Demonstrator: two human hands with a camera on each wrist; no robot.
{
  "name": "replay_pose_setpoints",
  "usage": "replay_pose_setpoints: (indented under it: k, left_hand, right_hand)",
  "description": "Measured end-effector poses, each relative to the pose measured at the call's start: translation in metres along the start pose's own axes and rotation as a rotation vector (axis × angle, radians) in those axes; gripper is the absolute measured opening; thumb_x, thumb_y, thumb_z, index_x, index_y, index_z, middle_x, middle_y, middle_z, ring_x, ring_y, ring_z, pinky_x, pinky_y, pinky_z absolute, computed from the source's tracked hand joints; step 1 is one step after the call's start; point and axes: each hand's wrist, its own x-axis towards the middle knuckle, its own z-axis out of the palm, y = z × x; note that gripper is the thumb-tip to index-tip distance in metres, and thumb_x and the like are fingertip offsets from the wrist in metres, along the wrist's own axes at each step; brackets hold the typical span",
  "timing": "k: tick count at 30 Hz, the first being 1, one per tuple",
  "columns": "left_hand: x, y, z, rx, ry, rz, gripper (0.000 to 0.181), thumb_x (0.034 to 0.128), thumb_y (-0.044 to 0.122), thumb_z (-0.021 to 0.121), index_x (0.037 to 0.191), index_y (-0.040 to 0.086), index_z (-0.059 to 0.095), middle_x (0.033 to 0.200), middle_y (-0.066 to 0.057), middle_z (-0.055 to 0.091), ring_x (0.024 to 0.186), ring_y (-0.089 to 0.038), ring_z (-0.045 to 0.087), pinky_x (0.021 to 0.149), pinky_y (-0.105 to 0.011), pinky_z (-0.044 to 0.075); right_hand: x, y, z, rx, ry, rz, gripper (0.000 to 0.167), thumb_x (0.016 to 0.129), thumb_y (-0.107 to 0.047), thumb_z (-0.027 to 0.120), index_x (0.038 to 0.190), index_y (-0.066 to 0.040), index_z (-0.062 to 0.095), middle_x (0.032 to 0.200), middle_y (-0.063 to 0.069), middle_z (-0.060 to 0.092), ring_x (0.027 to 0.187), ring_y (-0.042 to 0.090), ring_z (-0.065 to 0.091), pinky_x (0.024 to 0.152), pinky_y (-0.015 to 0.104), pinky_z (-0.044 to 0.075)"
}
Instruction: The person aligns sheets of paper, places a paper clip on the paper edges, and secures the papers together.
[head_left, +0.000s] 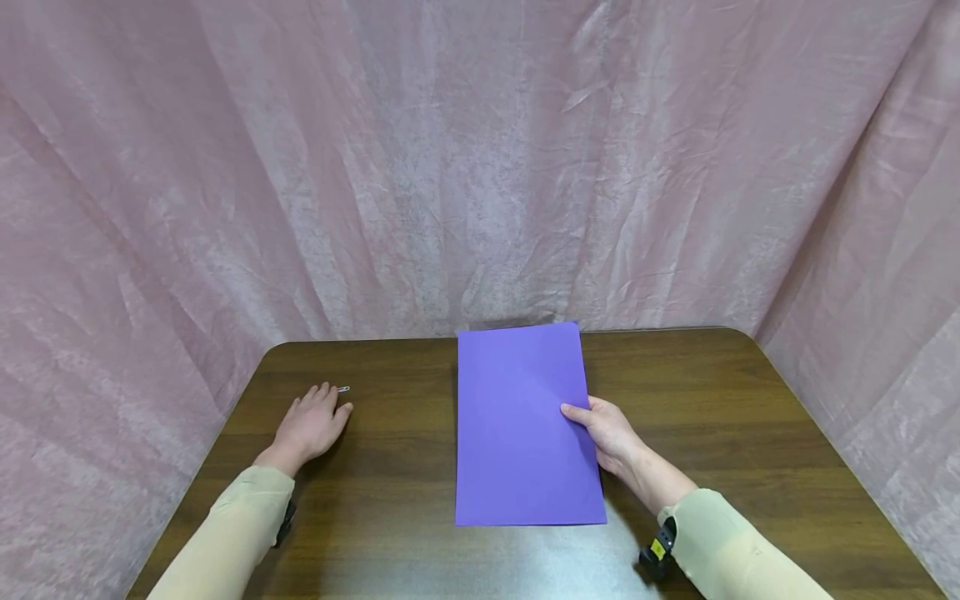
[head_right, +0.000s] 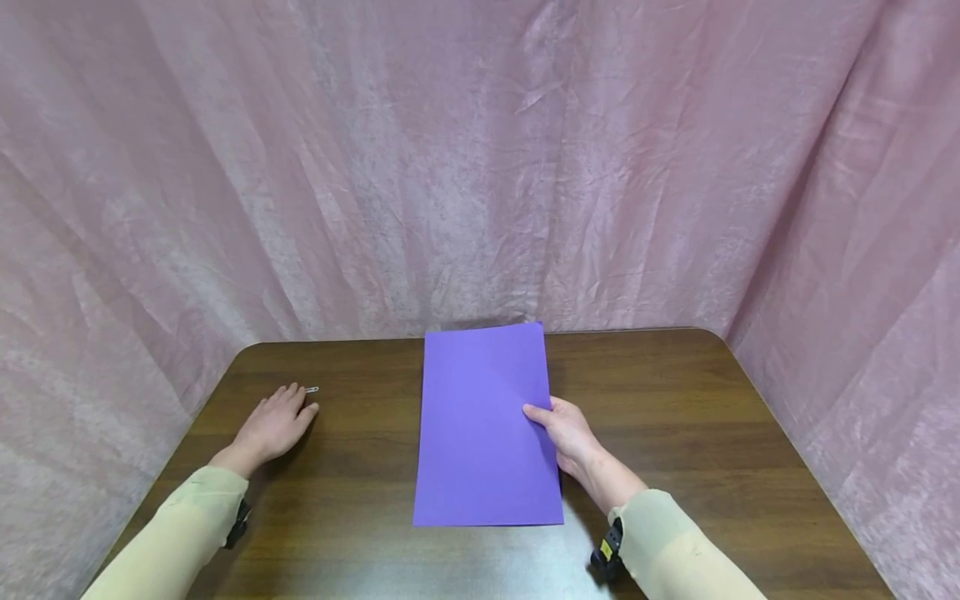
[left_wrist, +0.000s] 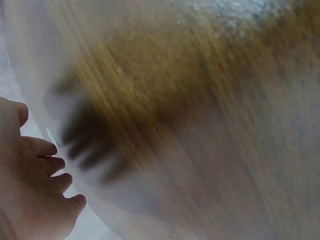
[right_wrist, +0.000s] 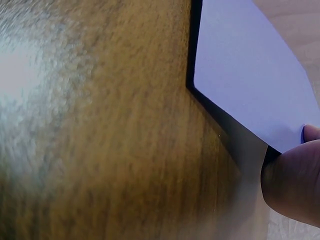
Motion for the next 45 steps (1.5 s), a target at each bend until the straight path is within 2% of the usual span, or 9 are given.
replay_pose_setpoints:
  k: [12, 20, 30, 37, 45]
  left_hand:
    - [-0.001, 0.002, 0.001, 0.017, -0.034, 0.004, 0.066, 0.1116, 0.040, 0.033, 0.152, -0.012, 0.034, 0.159, -0.034, 0.026, 0.148, -0.052, 0.018, 0.117, -0.069, 0.014]
    - [0.001, 0.007, -0.005, 0.042, -0.013, -0.005, 0.063, 0.1107, 0.040, 0.036, 0.149, -0.010, 0.043, 0.157, -0.035, 0.031, 0.147, -0.053, 0.021, 0.117, -0.068, 0.016]
    - [0.003, 0.017, -0.002, 0.066, -0.029, 0.009, 0.064, 0.1108, 0.040, 0.036, 0.148, -0.011, 0.043, 0.156, -0.034, 0.034, 0.147, -0.052, 0.023, 0.118, -0.066, 0.017]
    - [0.003, 0.031, -0.001, 0.083, -0.044, 0.020, 0.062, 0.1112, 0.038, 0.037, 0.146, -0.012, 0.045, 0.155, -0.034, 0.036, 0.146, -0.052, 0.025, 0.117, -0.066, 0.020]
    - [0.004, 0.044, 0.006, 0.088, -0.037, 0.028, 0.061, 0.1107, 0.039, 0.038, 0.145, -0.011, 0.048, 0.154, -0.033, 0.039, 0.146, -0.050, 0.027, 0.118, -0.064, 0.021]
  right_hand:
    - [-0.001, 0.001, -0.002, 0.003, -0.002, 0.005, 0.022, 0.102, -0.012, 0.061, 0.122, 0.000, 0.061, 0.089, 0.005, 0.074, 0.079, 0.019, 0.072, 0.069, 0.034, 0.059]
    - [-0.001, 0.002, -0.002, 0.002, 0.005, 0.011, 0.021, 0.102, -0.011, 0.061, 0.120, -0.001, 0.062, 0.088, 0.005, 0.074, 0.078, 0.018, 0.072, 0.069, 0.034, 0.059]
    - [0.000, 0.003, -0.004, -0.002, -0.009, 0.006, 0.014, 0.103, -0.011, 0.060, 0.115, -0.005, 0.064, 0.088, 0.005, 0.075, 0.078, 0.019, 0.073, 0.068, 0.034, 0.059]
    - [0.001, 0.003, -0.006, -0.014, 0.017, 0.012, 0.021, 0.103, -0.010, 0.060, 0.122, 0.000, 0.060, 0.089, 0.007, 0.074, 0.079, 0.019, 0.072, 0.069, 0.035, 0.059]
    - [0.001, 0.004, -0.008, -0.018, 0.029, 0.016, 0.019, 0.103, -0.010, 0.060, 0.119, -0.001, 0.061, 0.087, 0.007, 0.074, 0.077, 0.020, 0.072, 0.068, 0.035, 0.059]
